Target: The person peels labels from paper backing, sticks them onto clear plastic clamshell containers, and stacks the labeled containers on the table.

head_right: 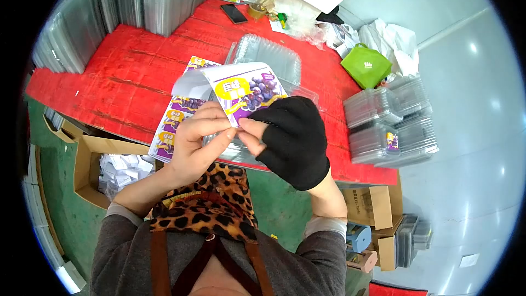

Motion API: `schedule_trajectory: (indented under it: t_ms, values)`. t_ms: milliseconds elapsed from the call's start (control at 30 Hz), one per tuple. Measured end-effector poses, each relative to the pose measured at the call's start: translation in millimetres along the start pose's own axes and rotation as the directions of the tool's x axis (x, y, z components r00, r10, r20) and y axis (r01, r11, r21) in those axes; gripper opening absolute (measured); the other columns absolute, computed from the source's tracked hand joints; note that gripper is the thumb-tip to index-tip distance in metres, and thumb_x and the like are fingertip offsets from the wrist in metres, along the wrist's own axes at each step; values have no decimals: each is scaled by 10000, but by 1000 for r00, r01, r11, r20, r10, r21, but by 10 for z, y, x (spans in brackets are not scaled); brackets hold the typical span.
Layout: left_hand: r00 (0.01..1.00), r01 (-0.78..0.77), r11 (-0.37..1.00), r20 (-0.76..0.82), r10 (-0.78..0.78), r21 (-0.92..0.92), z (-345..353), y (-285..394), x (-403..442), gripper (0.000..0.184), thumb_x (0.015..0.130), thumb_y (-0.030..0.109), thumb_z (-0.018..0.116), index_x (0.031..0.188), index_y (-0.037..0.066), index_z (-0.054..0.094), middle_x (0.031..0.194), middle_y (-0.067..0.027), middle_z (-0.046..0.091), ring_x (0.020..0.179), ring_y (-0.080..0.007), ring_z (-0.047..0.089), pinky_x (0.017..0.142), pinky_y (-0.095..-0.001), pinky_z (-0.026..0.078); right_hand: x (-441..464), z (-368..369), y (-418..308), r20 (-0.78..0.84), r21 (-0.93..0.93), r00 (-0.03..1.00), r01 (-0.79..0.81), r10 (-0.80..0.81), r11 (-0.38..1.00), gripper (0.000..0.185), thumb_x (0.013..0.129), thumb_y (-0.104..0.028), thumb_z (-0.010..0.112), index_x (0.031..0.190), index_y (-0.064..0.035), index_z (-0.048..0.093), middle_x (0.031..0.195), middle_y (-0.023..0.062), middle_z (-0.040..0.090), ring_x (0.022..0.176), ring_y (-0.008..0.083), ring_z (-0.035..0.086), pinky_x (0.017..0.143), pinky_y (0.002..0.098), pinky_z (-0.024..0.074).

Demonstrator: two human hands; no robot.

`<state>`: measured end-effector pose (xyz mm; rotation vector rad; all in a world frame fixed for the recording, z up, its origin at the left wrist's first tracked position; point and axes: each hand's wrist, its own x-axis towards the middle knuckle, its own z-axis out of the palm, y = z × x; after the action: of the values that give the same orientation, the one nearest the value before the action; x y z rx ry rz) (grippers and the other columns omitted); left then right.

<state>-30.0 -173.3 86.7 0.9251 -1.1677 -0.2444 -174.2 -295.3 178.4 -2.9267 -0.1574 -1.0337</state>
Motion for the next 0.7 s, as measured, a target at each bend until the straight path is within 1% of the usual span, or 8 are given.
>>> schedule_trajectory:
  t_ms: [167,267,367,467,567,600,633,700]
  values:
    - [997,-34,988,76,23,148,-7,1,13,120,797,-15,695,916,-27,699,893,-108,679,890,-259,600,781,-369,459,58,-42,-65,109,-46,993,-33,38,998,246,700,-139,794,925,-79,712,840,47,653,829,247,607,700,373,459]
    - [996,-46,983,82,32,177,5,20,18,127,780,-15,698,906,-30,697,890,-110,676,900,-273,601,787,-374,462,109,-59,-99,173,-79,985,-7,21,997,195,690,-128,771,854,-69,683,822,60,642,816,255,613,681,382,455]
    - [995,-57,983,86,43,175,-3,5,19,120,778,-14,697,897,-28,701,899,-109,682,914,-275,604,799,-373,465,150,-81,-138,198,-110,980,11,11,994,285,623,-91,814,883,-55,702,808,67,647,787,272,614,720,393,457]
    - [994,-79,982,90,64,173,-6,-9,28,123,772,-23,688,894,-26,701,911,-114,686,926,-283,606,814,-374,467,150,-59,-64,187,-114,982,-2,23,994,156,671,-63,748,803,-56,665,778,75,640,729,274,616,655,392,473]
    - [988,-16,987,157,-9,157,-69,-21,5,151,769,-28,678,916,-17,712,928,-117,694,937,-283,608,835,-384,467,141,-34,56,-9,154,971,-234,238,960,105,706,-21,726,790,-31,663,782,92,656,714,276,639,661,360,501]
    - [986,-2,993,168,-19,121,-99,-40,-6,173,770,-23,676,939,-19,711,933,-123,692,940,-282,609,841,-385,466,105,-47,113,-12,276,922,-368,386,888,78,748,2,706,813,-4,663,810,93,680,731,214,664,690,308,519]
    - [983,13,996,180,-28,84,-129,-71,-17,195,770,-17,674,961,-20,710,937,-129,689,944,-280,610,847,-386,465,91,-83,209,58,482,868,-457,493,748,70,789,-5,692,851,7,663,812,60,682,764,115,644,707,257,509]
    - [987,12,1000,162,-15,16,-136,-81,-20,237,772,-2,677,1007,-27,700,974,-146,678,955,-281,610,861,-385,463,84,-179,209,251,664,712,-619,655,419,65,820,-9,672,881,11,665,812,29,669,764,66,614,699,238,505]
